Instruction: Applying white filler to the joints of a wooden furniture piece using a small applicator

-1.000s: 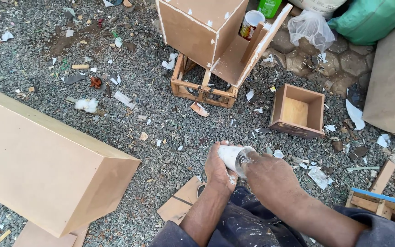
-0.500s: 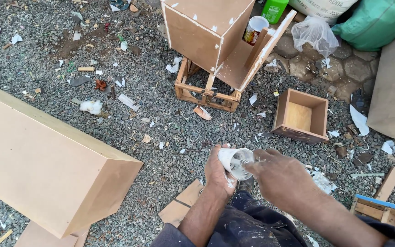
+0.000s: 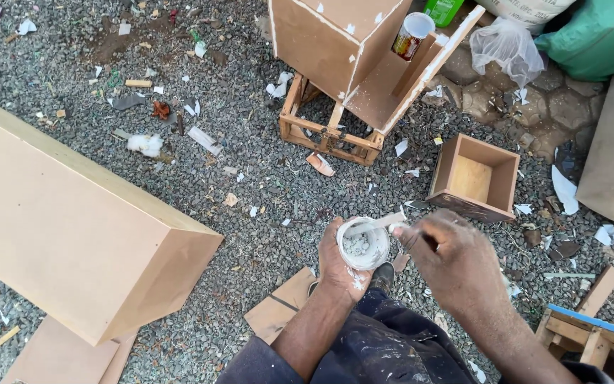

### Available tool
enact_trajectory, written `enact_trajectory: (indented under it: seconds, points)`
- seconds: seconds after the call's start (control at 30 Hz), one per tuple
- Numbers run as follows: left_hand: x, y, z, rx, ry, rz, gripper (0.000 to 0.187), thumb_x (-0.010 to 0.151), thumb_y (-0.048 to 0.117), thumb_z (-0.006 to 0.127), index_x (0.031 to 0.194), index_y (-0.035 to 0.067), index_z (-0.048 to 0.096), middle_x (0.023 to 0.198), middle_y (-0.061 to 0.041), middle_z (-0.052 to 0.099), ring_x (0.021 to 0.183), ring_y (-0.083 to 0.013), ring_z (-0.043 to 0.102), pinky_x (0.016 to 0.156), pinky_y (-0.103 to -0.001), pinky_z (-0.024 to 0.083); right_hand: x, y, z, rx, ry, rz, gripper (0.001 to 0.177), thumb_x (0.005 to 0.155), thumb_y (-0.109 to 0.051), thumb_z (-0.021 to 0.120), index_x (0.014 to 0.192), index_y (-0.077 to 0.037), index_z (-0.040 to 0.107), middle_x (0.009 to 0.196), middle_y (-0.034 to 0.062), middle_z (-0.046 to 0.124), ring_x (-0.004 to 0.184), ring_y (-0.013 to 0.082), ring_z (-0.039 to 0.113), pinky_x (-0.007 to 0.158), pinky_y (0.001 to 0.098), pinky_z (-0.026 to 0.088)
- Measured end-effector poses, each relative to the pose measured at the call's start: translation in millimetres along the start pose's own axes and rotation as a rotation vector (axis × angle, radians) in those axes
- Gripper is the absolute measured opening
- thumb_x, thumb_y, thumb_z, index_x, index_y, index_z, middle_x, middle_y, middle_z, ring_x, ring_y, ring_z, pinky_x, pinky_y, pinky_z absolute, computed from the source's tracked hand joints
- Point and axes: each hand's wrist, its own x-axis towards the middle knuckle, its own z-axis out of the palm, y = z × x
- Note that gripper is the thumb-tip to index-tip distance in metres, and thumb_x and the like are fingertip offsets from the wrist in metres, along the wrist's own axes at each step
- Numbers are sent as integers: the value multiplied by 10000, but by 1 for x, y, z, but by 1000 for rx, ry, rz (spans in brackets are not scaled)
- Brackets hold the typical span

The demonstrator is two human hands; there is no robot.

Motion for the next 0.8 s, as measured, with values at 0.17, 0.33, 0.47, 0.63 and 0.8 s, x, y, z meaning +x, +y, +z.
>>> enact_trajectory:
  seconds: [0.17,0.33,0.47,0.63,0.8]
  points:
    - [-7,11,12,-64,-18,135,307,966,372,584,958,78,676,751,-130,647,653,-262,646,599,-383,538,1,-19,22,35,-254,19,346,908,-411,643,1181,-237,765,1289,-25,584,1151,204,648,911,485,554]
    - [-28,24,36,171,187,270,282,1026,317,564,990,71,697,814,-105,681,683,-194,633,570,-320,510,39,-13,60,-116,-476,5,299,930,-295,517,1074,-173,749,1203,84,628,1200,271,595,935,502,525]
    - [-24,32,40,411,272,349,304,1074,319,492,966,120,696,966,-48,677,809,-145,605,608,-301,466,62,-14,63,-135,-593,77,272,865,-157,497,888,12,710,901,178,727,794,342,710,684,467,516]
    - [17,37,37,468,290,254,311,1019,429,601,1125,150,687,888,-106,630,641,-224,641,506,-269,510,86,-24,46,-20,-663,109,287,868,-176,514,930,-3,735,919,200,729,844,359,722,742,468,544]
    - [40,40,72,435,282,144,479,1031,395,584,1425,122,591,1183,-112,612,980,-199,640,846,-376,589,136,-22,26,135,-697,125,312,872,-200,537,984,-22,766,943,229,731,907,381,736,817,468,580]
